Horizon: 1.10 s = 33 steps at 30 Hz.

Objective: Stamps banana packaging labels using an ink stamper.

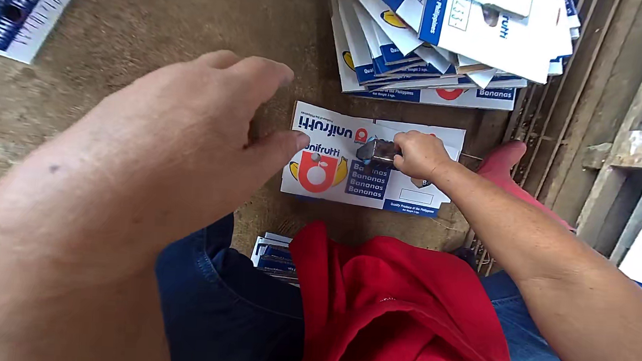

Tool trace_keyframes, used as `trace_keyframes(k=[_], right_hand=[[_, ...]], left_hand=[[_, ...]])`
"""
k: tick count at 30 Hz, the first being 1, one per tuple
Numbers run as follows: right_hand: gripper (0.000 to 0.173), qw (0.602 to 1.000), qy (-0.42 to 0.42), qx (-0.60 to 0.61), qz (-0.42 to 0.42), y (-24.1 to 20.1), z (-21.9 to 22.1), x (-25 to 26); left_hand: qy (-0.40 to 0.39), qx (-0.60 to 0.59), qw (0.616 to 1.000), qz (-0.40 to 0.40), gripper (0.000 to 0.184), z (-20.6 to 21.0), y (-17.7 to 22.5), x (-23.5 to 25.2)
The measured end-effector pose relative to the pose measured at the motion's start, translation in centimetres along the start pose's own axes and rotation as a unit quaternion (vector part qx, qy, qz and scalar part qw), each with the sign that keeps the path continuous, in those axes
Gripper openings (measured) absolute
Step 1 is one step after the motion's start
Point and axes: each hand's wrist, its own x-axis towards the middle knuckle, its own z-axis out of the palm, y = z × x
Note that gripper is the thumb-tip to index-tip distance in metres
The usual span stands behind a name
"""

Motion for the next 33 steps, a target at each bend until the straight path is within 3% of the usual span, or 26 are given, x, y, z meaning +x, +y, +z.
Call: trace_keyframes(k=[6,11,16,23,27,33], right_hand=[[0.025,1.000,-0.015,0.012,0.012,-1.7,0.3,0.9],[0.029,1.000,0.029,0.006,0.004,-2.6,2.5,-0.1],[0.039,0.999,0.041,0.004,0.026,-1.9,0.6,2.2],[0.034,0.996,0.068,0.045,0.035,-3.0,3.1,0.1],[0.036,0.998,0.027,0.053,0.018,-0.5,0.2,-0.5],[0.033,0.987,0.067,0.145,0.019,7.1,1.3,-8.9]], left_hand=[[-0.003,0.009,1.000,0.020,0.057,0.3,0.0,0.1],[-0.009,-0.005,1.000,0.016,0.058,0.4,0.3,0.1],[-0.017,0.018,1.000,0.012,0.055,0.6,1.1,0.6],[-0.086,0.004,0.995,-0.056,0.051,0.0,3.0,2.2],[-0.143,0.002,0.985,-0.096,0.052,-0.2,3.4,3.1],[-0.139,0.011,0.987,-0.085,0.052,-0.2,2.1,2.8]])
